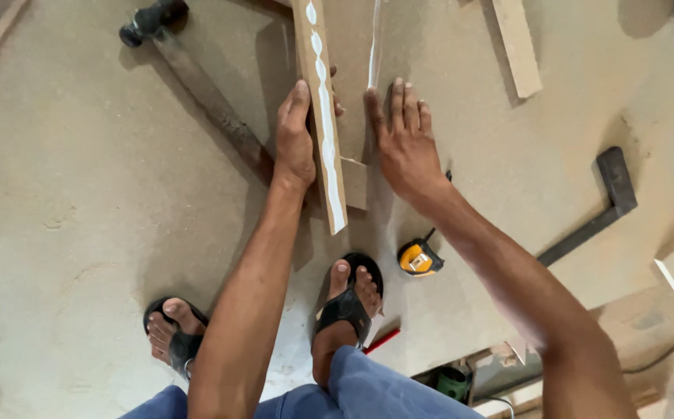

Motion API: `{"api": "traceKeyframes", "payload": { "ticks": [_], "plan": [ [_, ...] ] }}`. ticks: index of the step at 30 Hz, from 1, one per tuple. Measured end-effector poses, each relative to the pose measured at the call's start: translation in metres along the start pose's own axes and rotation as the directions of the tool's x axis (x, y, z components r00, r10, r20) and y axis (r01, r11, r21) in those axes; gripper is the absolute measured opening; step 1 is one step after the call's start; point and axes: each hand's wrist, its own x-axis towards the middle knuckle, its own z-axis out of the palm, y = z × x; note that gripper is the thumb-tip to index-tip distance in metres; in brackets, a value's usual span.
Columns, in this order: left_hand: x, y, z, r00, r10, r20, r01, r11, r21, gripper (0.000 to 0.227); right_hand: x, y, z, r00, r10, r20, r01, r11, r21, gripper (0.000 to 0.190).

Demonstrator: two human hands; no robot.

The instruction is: The person applies glue to wooden strips, aligns them to form a frame, and secures the joints by hammering nails. The person also uses a circular saw to cut a small piece of wood on the floor.

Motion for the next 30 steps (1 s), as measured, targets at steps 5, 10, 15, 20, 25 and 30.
{"api": "traceKeyframes", "payload": {
  "ticks": [5, 10, 15, 20, 25, 30],
  "plan": [
    [0.002, -0.003, -0.004, 1.0, 0.005, 0.008, -0.005, 1.0, -0.016, 0.052, -0.01, -0.014, -0.021, 0.985, -0.043, 0.169, 0.097, 0.94, -0.327, 0.083],
    [0.001, -0.004, -0.005, 1.0, -0.001, -0.011, 0.001, 1.0, 0.025, 0.053, -0.021, -0.028, -0.046, 0.944, -0.066, 0.323, 0.253, 0.773, -0.582, 0.08],
    [0.004, -0.006, -0.004, 1.0, 0.003, -0.022, -0.003, 1.0, 0.0, 0.053, -0.019, -0.02, -0.047, 0.905, -0.046, 0.424, 0.271, 0.83, -0.488, 0.075],
    [0.002, -0.006, -0.004, 1.0, 0.022, 0.001, -0.022, 0.998, 0.053, 0.055, -0.016, 0.003, -0.053, 0.878, -0.132, 0.461, 0.208, 0.971, -0.118, 0.078],
    [0.002, -0.004, -0.004, 1.0, -0.016, -0.017, 0.017, 0.998, 0.058, 0.053, -0.004, 0.014, -0.082, 0.676, -0.073, 0.733, -0.096, 0.978, 0.186, 0.074],
    [0.002, -0.006, -0.002, 1.0, -0.008, -0.021, 0.009, 0.999, 0.034, 0.052, 0.001, 0.015, -0.087, 0.786, -0.136, 0.603, -0.081, 0.945, 0.318, 0.071]
  ]
}}
